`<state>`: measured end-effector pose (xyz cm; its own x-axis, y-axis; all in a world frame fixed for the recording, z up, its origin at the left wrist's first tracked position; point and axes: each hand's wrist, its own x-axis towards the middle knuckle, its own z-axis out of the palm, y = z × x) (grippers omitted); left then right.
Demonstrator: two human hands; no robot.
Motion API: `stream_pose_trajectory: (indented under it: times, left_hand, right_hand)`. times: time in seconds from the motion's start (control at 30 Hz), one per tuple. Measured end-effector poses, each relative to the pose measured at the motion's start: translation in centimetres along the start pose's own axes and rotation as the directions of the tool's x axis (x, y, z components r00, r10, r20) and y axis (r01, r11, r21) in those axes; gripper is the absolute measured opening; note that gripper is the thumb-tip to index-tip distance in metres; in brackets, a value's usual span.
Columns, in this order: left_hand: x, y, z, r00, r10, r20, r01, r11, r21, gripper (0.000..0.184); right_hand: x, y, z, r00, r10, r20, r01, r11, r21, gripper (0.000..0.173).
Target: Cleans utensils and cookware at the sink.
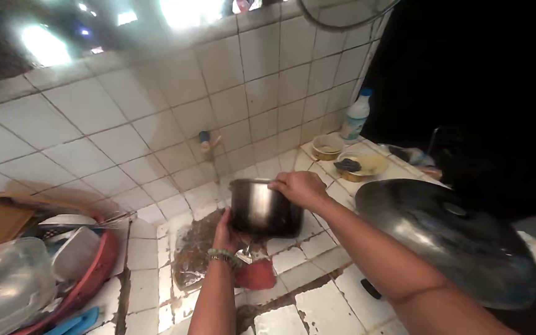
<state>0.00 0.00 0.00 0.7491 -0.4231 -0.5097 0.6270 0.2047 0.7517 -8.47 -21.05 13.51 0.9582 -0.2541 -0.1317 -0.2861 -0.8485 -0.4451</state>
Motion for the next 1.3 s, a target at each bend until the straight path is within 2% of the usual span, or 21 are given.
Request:
stream_pose_trajectory:
  times: [0.1,0.2,0.27,0.3,0.33,0.4,0.43,0.5,0.57,0.63,0.73,0.8,0.87,0.97,1.0,1.03,1.07,1.13,1.17,1.23,1.3]
  left_hand:
    - [0.0,0.9,0.3,0.992,0.110,-0.053,-0.109,0.994,0.024,0.069]
    - [0.4,2.4,-1.2,0.962,0.225,-0.156,-0.235,0.971,-0.048,0.065]
    - [0.3,3.5,-2.5,0.946,0.223,-0.235,-0.249,0.964,-0.090,0.040]
    - [0.1,3.9,-3.0,0.935,0.211,-0.285,-0.242,0.967,-0.076,0.025]
    - [-0.3,4.3,-3.6,0.915,0.230,-0.331,-0.255,0.966,-0.033,0.026]
    - [-0.8,4.9,-4.5,0.859,0.344,-0.379,-0.322,0.939,0.120,0.053]
    - [-1.2,5.1,-4.5,0.826,0.401,-0.397,-0.353,0.916,0.189,0.062]
    - [-2.3,5.4,-4.0,0.768,0.491,-0.411,-0.389,0.868,0.310,0.066]
    - [-3.4,5.9,-3.7,0.746,0.557,-0.366,-0.435,0.823,0.366,0.064]
    - [-4.7,6.3,-4.0,0.726,0.625,-0.287,-0.507,0.768,0.390,0.061]
    - [-6.7,6.7,-4.9,0.697,0.692,-0.189,-0.571,0.695,0.437,0.056]
    - [-7.6,6.7,-5.1,0.689,0.698,-0.194,-0.576,0.690,0.439,0.055]
    - [-8.2,6.6,-5.2,0.687,0.695,-0.213,-0.577,0.700,0.421,0.055]
    - [-8.7,6.3,-5.2,0.674,0.702,-0.230,-0.589,0.699,0.406,0.053]
    - [-9.0,6.2,-5.2,0.669,0.706,-0.232,-0.596,0.696,0.400,0.053]
    - [-9.3,6.2,-5.3,0.660,0.715,-0.231,-0.605,0.687,0.402,0.053]
    - [-9.5,6.1,-5.3,0.648,0.726,-0.230,-0.614,0.677,0.407,0.052]
    - [-9.8,5.6,-5.1,0.613,0.760,-0.218,-0.632,0.637,0.441,0.049]
    - [-9.7,5.2,-4.9,0.586,0.784,-0.206,-0.639,0.603,0.477,0.047]
    - [-9.5,4.0,-4.6,0.529,0.833,-0.161,-0.647,0.519,0.559,0.046]
    - [-9.1,2.7,-5.3,0.441,0.895,-0.069,-0.649,0.371,0.665,0.044]
  right_hand:
    - [-1.0,0.4,2.8,0.946,-0.315,-0.079,0.306,0.946,-0.105,0.047]
    - [-0.4,1.9,7.4,0.655,-0.690,-0.307,0.642,0.723,-0.255,0.036]
    - [0.2,2.5,10.2,0.506,-0.787,-0.353,0.736,0.607,-0.298,0.030]
    - [0.0,2.5,11.4,0.508,-0.790,-0.344,0.755,0.600,-0.263,0.027]
    - [-0.5,2.2,12.2,0.571,-0.769,-0.286,0.758,0.628,-0.176,0.023]
    - [-1.7,0.4,12.8,0.749,-0.662,0.021,0.658,0.748,0.087,0.024]
    - [-2.1,-0.9,13.4,0.777,-0.600,0.189,0.571,0.799,0.189,0.033]
    - [-2.8,-3.6,15.1,0.757,-0.556,0.344,0.444,0.823,0.354,0.055]
    - [-2.6,-4.9,17.3,0.716,-0.596,0.364,0.408,0.780,0.474,0.061]
    - [-0.6,-4.2,19.2,0.664,-0.608,0.436,0.435,0.788,0.437,0.055]
    - [5.8,-2.3,19.1,0.668,-0.516,0.536,0.593,0.805,0.036,0.054]
    - [9.4,-4.3,16.2,0.697,-0.486,0.528,0.664,0.715,-0.219,0.044]
    - [10.4,-8.0,13.6,0.688,-0.614,0.386,0.714,0.669,-0.208,0.036]
    - [10.3,-11.3,12.7,0.492,-0.866,0.088,0.870,0.488,-0.068,0.030]
    - [10.4,-11.3,13.2,0.468,-0.883,0.006,0.883,0.468,-0.034,0.029]
    - [10.5,-10.9,13.7,0.526,-0.850,-0.037,0.850,0.526,0.018,0.029]
    - [10.5,-10.2,14.4,0.661,-0.750,-0.020,0.748,0.656,0.097,0.031]
    - [10.5,-8.9,17.4,0.906,-0.413,0.094,0.375,0.885,0.274,0.037]
    - [10.0,-8.6,19.8,0.952,-0.263,0.159,0.194,0.915,0.353,0.039]
    - [7.7,-8.9,24.4,0.933,-0.149,0.328,-0.016,0.893,0.450,0.046]
    - [5.2,-10.1,25.9,0.845,-0.267,0.463,0.007,0.872,0.490,0.044]
